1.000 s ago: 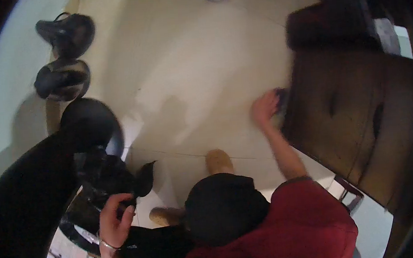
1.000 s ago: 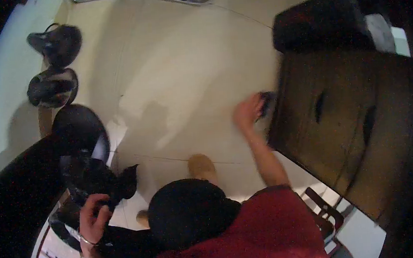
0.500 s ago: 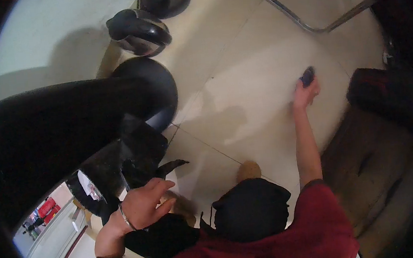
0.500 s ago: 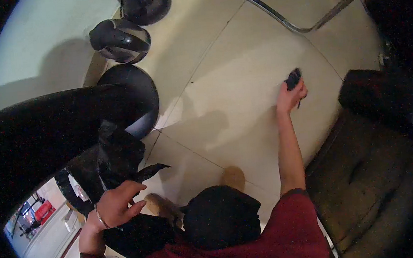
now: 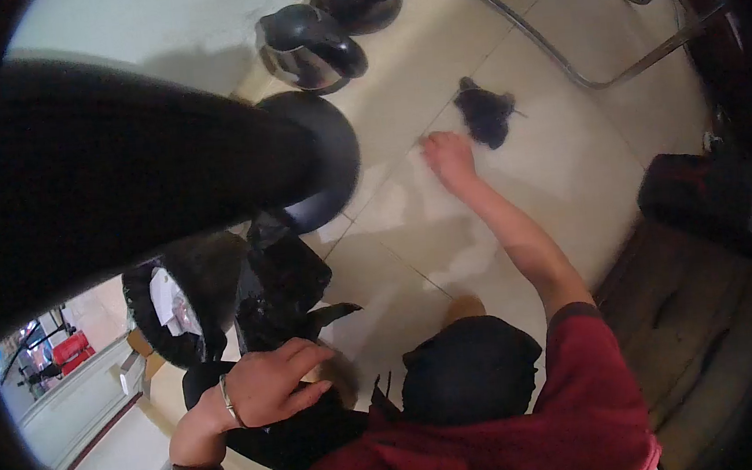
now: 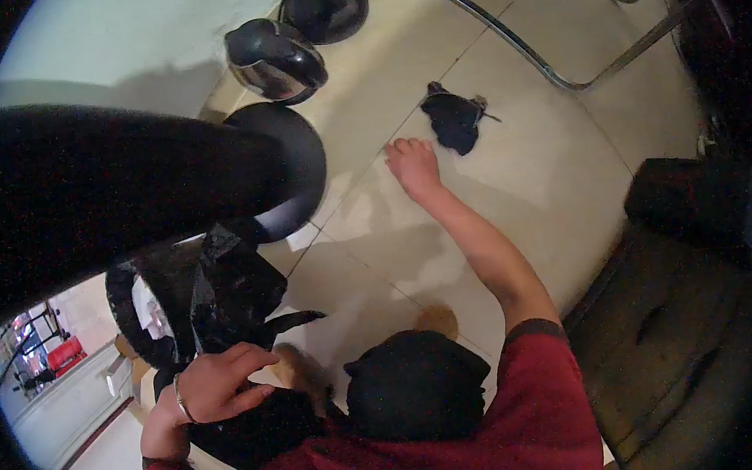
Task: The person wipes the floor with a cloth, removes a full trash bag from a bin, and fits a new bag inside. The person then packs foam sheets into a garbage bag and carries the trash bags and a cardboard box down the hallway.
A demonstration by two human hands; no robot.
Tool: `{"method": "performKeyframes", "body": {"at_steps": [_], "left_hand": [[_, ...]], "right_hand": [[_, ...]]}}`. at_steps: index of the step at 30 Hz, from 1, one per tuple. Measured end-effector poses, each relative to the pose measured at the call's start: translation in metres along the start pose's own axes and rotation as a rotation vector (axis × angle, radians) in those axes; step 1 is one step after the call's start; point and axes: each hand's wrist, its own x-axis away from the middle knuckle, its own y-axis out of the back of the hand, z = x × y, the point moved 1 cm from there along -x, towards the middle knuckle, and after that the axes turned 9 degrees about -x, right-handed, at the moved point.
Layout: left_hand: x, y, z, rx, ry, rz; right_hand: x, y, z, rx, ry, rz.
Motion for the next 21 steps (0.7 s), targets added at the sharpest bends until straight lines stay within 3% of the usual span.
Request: {"method": "performKeyframes", "body": {"at_steps": [1, 4, 7, 10, 13, 15, 16, 17, 19, 21], "left_hand": [[0.008, -0.001, 0.001, -0.002, 0.007, -0.007], [0.034, -0.013, 0.001, 0.069, -0.010, -0.045], [0.070, -0.013, 0.007, 0.081, -0.045, -0.049], [0.127, -0.005, 0.007, 0.286, 0.003, -0.077], [0.215, -0.012, 0.036, 0.348, -0.180, -0.363], [0.274, -0.033, 0.049, 0.619, -0.114, -0.717], [0.312, -0.050, 0.057, 0.560, 0.031, -0.936], [0.346, -0.059, 0.063, 0.482, 0.172, -0.988], [0.399, -0.079, 0.087, 0.527, 0.394, -1.048], [0.423, -0.097, 0.112, 0.559, 0.868, -1.057]], "right_hand": [[0.003, -0.006, 0.004, -0.179, -0.038, 0.136], [-0.002, -0.006, 0.021, -0.081, -0.189, 0.282], [-0.010, -0.016, 0.024, 0.105, -0.064, 0.374], [-0.010, -0.030, 0.022, 0.105, -0.075, 0.305], [-0.009, -0.035, 0.013, -0.011, -0.065, 0.237], [-0.009, -0.035, 0.014, -0.003, -0.026, 0.289], [-0.010, -0.036, 0.024, 0.003, -0.014, 0.339], [-0.008, -0.028, 0.054, 0.004, 0.018, 0.346], [-0.003, 0.032, 0.155, -0.460, 0.250, 0.374], [-0.008, 0.064, 0.240, -0.722, 0.360, 0.443]]}}
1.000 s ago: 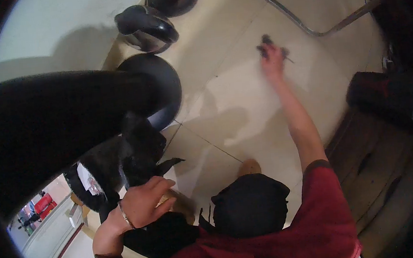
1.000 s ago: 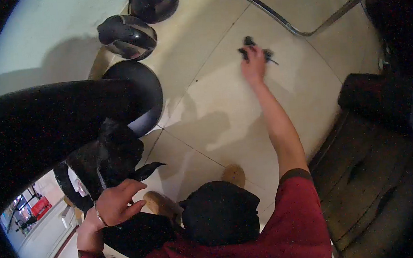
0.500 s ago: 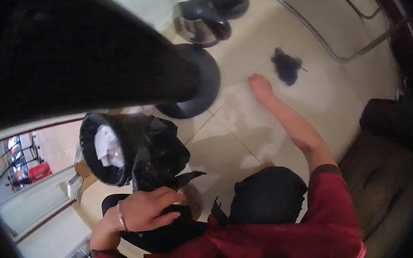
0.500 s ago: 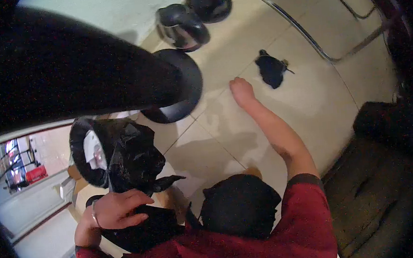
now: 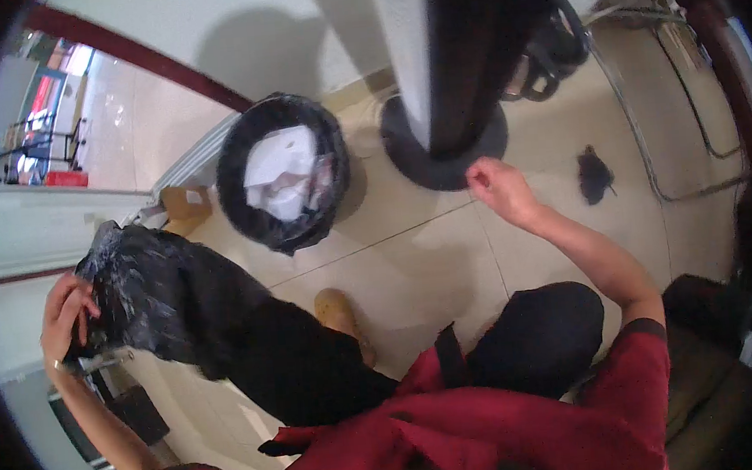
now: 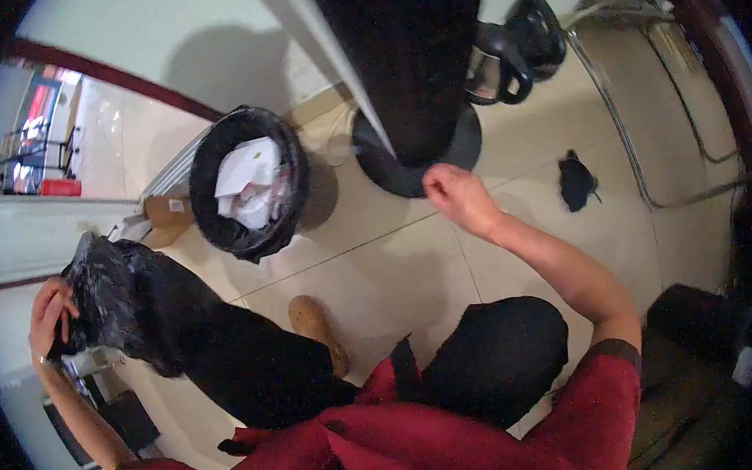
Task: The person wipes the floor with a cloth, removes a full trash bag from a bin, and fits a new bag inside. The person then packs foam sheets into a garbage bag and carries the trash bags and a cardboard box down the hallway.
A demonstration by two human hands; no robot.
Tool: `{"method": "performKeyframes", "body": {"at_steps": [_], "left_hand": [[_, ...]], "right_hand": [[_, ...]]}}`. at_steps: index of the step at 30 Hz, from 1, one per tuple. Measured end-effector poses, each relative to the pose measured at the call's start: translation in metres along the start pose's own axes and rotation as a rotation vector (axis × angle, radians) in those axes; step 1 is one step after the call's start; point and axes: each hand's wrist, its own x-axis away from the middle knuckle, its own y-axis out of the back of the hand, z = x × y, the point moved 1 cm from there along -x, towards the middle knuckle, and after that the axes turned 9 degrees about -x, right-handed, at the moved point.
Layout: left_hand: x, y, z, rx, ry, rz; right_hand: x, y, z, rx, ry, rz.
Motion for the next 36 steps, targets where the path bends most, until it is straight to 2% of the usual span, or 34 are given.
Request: {"method": "performKeyframes", "body": {"at_steps": [2, 3, 4, 5, 7, 8, 9, 12, 13, 15, 18, 19, 21, 23, 24, 26, 28, 30, 32, 33, 35, 36], "left_hand": [[-0.026, 0.006, 0.096, -0.119, -0.030, -0.057], [-0.031, 0.002, 0.105, -0.353, 0.104, 0.000], [-0.039, -0.010, 0.129, -0.429, 0.098, -0.006], [-0.044, -0.028, 0.128, -0.577, 0.002, 0.023], [-0.061, -0.067, 0.125, -0.247, -0.032, 0.207], [-0.061, -0.087, 0.085, -0.153, 0.125, 0.260], [-0.075, -0.100, 0.091, -0.155, 0.102, 0.335], [-0.111, -0.155, 0.104, 0.005, -0.074, 0.325], [-0.122, -0.169, 0.104, 0.136, -0.022, 0.397], [-0.138, -0.197, 0.101, 0.347, -0.004, 0.415], [-0.164, -0.244, 0.099, 0.685, 0.051, 0.444], [-0.162, -0.245, 0.080, 0.673, 0.138, 0.481], [-0.191, -0.273, 0.118, 0.668, 0.275, 0.409], [-0.205, -0.273, 0.129, 0.665, 0.326, 0.415], [-0.203, -0.267, 0.126, 0.651, 0.348, 0.404], [-0.204, -0.255, 0.153, 0.619, 0.376, 0.391], [-0.209, -0.245, 0.204, 0.145, -0.271, 0.239], [-0.135, -0.228, 0.095, 0.828, 0.374, 0.292], [-0.114, -0.212, 0.104, 0.784, 0.419, 0.235], [-0.103, -0.213, 0.105, 0.771, 0.394, 0.237], [-0.078, -0.211, 0.110, 0.111, -0.142, -0.129], [-0.072, -0.213, 0.129, -0.059, -0.286, -0.200]], "right_hand": [[-0.033, -0.021, 0.063, -0.059, 0.137, 0.072], [-0.048, -0.033, 0.086, -0.061, 0.206, 0.136], [-0.063, -0.047, 0.101, -0.059, 0.272, 0.198], [-0.080, -0.064, 0.111, -0.067, 0.271, 0.268], [-0.097, -0.098, 0.119, -0.066, 0.266, 0.348], [-0.103, -0.112, 0.121, 0.006, 0.385, 0.268], [-0.107, -0.119, 0.127, 0.075, 0.508, 0.186], [-0.099, -0.100, 0.127, 0.214, 0.545, 0.270], [-0.086, -0.087, 0.116, 0.125, 0.560, 0.300], [-0.047, -0.053, 0.097, 0.230, 0.486, 0.368], [0.025, 0.000, 0.031, 0.357, 0.136, 0.288], [0.051, 0.017, -0.001, 0.406, 0.019, 0.246], [0.094, 0.054, -0.063, 0.514, -0.143, -0.018], [0.132, 0.086, -0.121, 0.653, -0.531, -0.175], [0.140, 0.100, -0.143, 0.649, -0.538, -0.181], [0.148, 0.121, -0.184, 0.683, -0.541, -0.381], [0.141, 0.137, -0.212, 0.745, -0.552, -0.450], [0.139, 0.142, -0.245, 0.812, -0.555, -0.519], [0.143, 0.146, -0.303, 0.757, -0.725, -0.424], [0.131, 0.144, -0.291, 0.819, -0.848, -0.409], [0.122, 0.153, -0.320, 0.822, -0.788, -0.497], [0.117, 0.159, -0.336, 0.842, -0.721, -0.559]]}}
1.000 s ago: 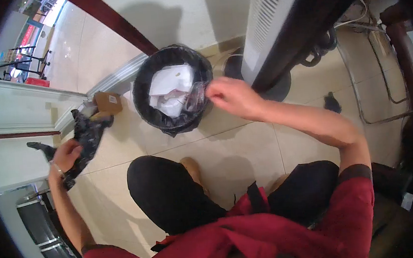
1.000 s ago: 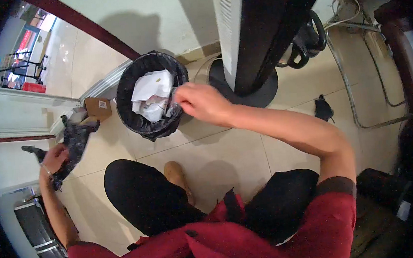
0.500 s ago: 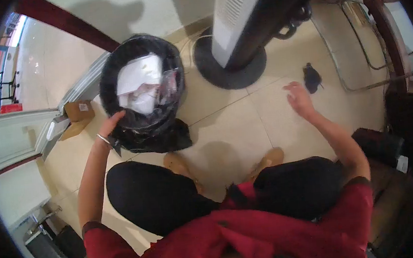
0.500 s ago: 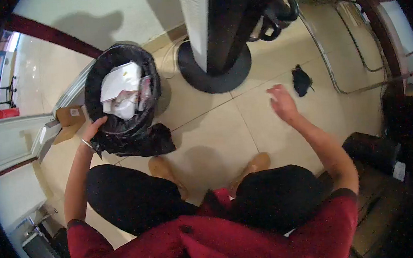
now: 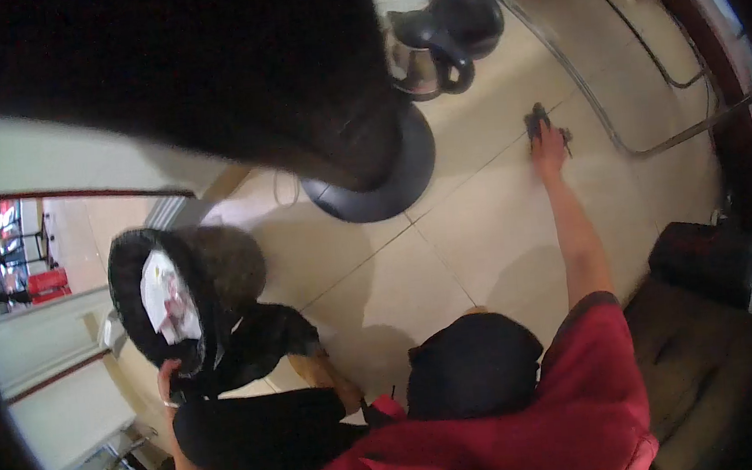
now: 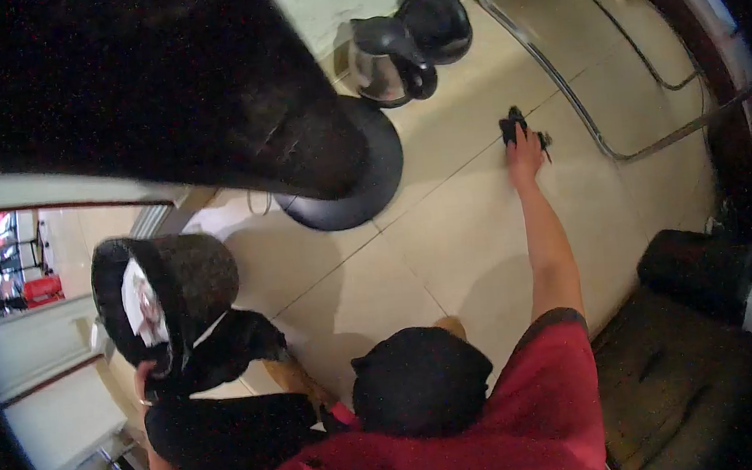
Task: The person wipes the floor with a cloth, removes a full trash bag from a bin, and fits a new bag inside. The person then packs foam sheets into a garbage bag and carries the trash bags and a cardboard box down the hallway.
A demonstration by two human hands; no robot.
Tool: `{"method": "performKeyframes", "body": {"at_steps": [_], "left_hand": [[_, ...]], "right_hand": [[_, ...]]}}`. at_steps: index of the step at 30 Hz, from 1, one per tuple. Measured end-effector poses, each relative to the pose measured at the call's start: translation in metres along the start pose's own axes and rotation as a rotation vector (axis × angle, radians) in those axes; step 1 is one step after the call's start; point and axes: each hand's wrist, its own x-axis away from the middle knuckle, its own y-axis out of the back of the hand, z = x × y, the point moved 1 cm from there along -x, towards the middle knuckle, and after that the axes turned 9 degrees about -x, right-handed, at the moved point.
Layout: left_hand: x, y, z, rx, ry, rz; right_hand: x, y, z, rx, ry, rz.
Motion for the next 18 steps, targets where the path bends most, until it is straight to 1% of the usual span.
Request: {"method": "performKeyframes", "body": {"at_steps": [1, 2, 4, 5, 6, 7, 8, 9, 10, 11, 12, 13, 14, 16, 18], "left_hand": [[0.011, -0.001, 0.017, -0.170, -0.147, -0.076], [0.012, -0.001, 0.077, 0.210, 0.306, 0.031], [0.017, -0.004, 0.102, 0.571, 0.763, 0.128], [0.021, 0.000, 0.085, 0.536, 0.754, 0.136], [0.021, 0.005, 0.059, 0.447, 0.666, 0.134], [0.022, 0.009, 0.039, 0.370, 0.596, 0.142], [0.023, 0.015, 0.029, 0.322, 0.546, 0.153], [0.021, 0.017, 0.019, 0.275, 0.501, 0.163], [0.018, 0.017, 0.014, 0.241, 0.455, 0.167], [0.015, 0.019, 0.009, 0.209, 0.413, 0.170], [0.013, 0.023, 0.004, 0.173, 0.373, 0.176], [0.012, 0.023, 0.000, 0.142, 0.336, 0.185], [0.009, 0.024, -0.003, 0.101, 0.287, 0.190], [0.004, 0.027, -0.010, -0.033, 0.144, 0.202], [-0.003, 0.029, -0.017, -0.198, -0.024, 0.207]], "right_hand": [[-0.022, -0.003, 0.001, -0.004, -0.158, 0.066], [-0.042, 0.000, 0.009, -0.026, -0.219, 0.046], [-0.086, -0.012, 0.019, -0.058, -0.337, -0.006], [-0.110, -0.023, 0.028, -0.064, -0.399, -0.035], [-0.136, -0.033, 0.033, -0.068, -0.313, 0.076], [-0.156, -0.052, 0.041, -0.220, -0.173, 0.193], [-0.163, -0.072, 0.053, -0.266, 0.016, 0.174], [-0.131, -0.057, 0.094, -0.032, 0.104, 0.027], [-0.101, -0.021, 0.128, -0.166, 0.082, 0.074], [-0.075, -0.019, 0.145, -0.113, 0.174, 0.028], [-0.050, -0.021, 0.154, -0.253, 0.285, 0.016], [-0.019, 0.001, 0.178, -0.119, 0.313, 0.193], [0.014, 0.022, 0.195, -0.100, 0.381, 0.274], [0.036, 0.020, 0.200, -0.149, 0.328, 0.310], [0.027, 0.026, 0.207, -0.183, 0.394, 0.207]]}}
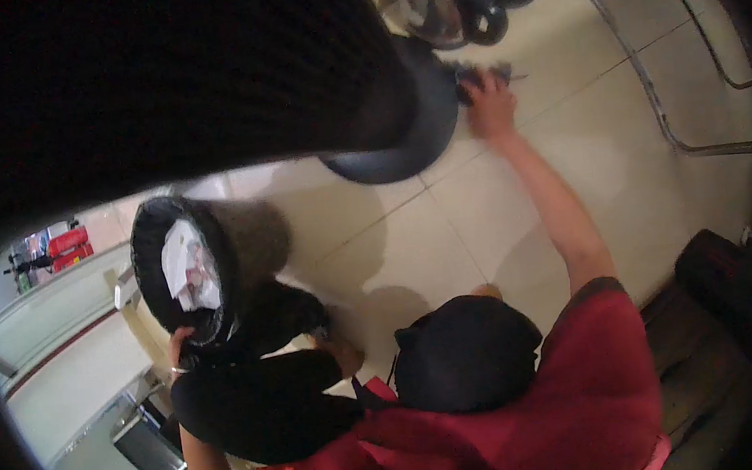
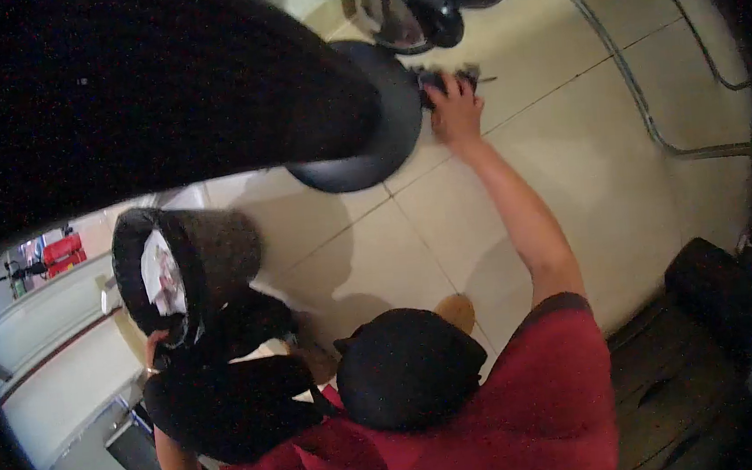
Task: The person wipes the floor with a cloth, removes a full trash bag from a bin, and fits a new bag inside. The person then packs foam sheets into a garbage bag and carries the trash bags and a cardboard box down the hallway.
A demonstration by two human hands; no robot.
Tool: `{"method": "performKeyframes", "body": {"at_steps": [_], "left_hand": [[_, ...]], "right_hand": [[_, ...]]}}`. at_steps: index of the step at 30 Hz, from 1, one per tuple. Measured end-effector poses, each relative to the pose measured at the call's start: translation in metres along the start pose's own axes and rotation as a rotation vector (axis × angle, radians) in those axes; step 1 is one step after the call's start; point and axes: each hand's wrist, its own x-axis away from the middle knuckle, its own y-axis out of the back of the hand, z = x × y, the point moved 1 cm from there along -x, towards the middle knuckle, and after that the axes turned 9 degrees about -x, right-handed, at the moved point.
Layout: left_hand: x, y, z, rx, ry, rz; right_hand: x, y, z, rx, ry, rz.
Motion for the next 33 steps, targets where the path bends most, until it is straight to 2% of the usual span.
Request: {"method": "performKeyframes", "body": {"at_steps": [1, 4, 6, 8, 10, 13, 15, 16, 18, 19, 20, 21, 22, 23, 25, 26, 27, 28, 29, 30, 31, 33], "left_hand": [[0.005, -0.003, -0.003, 0.058, 0.051, -0.003], [0.012, -0.011, -0.001, 0.251, 0.206, -0.011], [0.013, -0.018, 0.003, 0.313, 0.247, -0.031], [0.015, -0.023, 0.006, 0.320, 0.250, -0.040], [0.019, -0.024, 0.006, 0.292, 0.226, -0.053], [0.022, -0.026, 0.008, 0.299, 0.244, -0.072], [0.022, -0.029, -0.005, 0.626, 0.560, -0.059], [0.021, -0.036, 0.002, 0.631, 0.560, -0.077], [0.027, -0.046, 0.019, 0.533, 0.429, -0.151], [0.029, -0.049, 0.016, 0.501, 0.399, -0.180], [0.032, -0.046, 0.010, 0.327, 0.299, -0.210], [0.027, -0.043, 0.005, 0.158, 0.182, -0.237], [0.014, -0.042, 0.010, 0.179, 0.180, -0.259], [0.005, -0.042, 0.023, 0.777, 0.616, -0.117], [0.017, -0.060, 0.051, 0.825, 0.712, 0.028], [0.017, -0.066, 0.027, 0.836, 0.731, 0.000], [0.012, -0.065, -0.011, 0.522, 0.599, -0.228], [0.005, -0.062, -0.015, 0.378, 0.515, -0.335], [-0.002, -0.060, -0.018, 0.219, 0.445, -0.445], [-0.005, -0.057, 0.008, 0.632, 0.678, -0.332], [-0.007, -0.062, 0.031, 1.057, 0.888, -0.191], [0.002, -0.074, 0.062, 1.081, 0.854, -0.226]], "right_hand": [[-0.008, -0.003, -0.005, -0.019, 0.079, -0.059], [0.020, 0.003, 0.000, 0.005, 0.031, -0.002], [0.074, 0.002, 0.028, -0.164, -0.220, -0.011], [0.144, -0.032, 0.045, 0.121, 0.034, 0.023], [0.170, -0.035, 0.096, 0.057, -0.007, 0.170], [0.173, -0.068, 0.155, -0.022, 0.030, 0.202], [0.171, -0.096, 0.174, -0.192, 0.206, 0.204], [0.155, -0.082, 0.176, -0.193, 0.222, 0.196], [0.129, -0.062, 0.159, -0.703, -0.452, 0.146], [0.129, -0.072, 0.133, -0.252, -0.016, -0.022], [0.142, -0.091, 0.129, -0.250, -0.002, 0.006], [0.150, -0.100, 0.134, -0.379, -0.071, 0.163], [0.144, -0.105, 0.131, -0.497, -0.129, 0.294], [0.137, -0.089, 0.129, -0.402, 0.312, 0.357], [0.088, -0.083, 0.111, -0.655, -0.112, 0.188], [0.061, -0.074, 0.109, -0.846, -0.290, 0.024], [0.040, -0.062, 0.101, -1.315, -0.647, -0.064], [0.032, -0.062, 0.091, -1.313, -0.631, -0.055], [0.025, -0.066, 0.084, -0.532, -0.184, -0.133], [0.023, -0.074, 0.088, 0.262, 0.240, -0.202], [0.025, -0.083, 0.087, 0.276, 0.253, -0.226], [0.038, -0.097, 0.089, 0.507, 0.411, 0.067]]}}
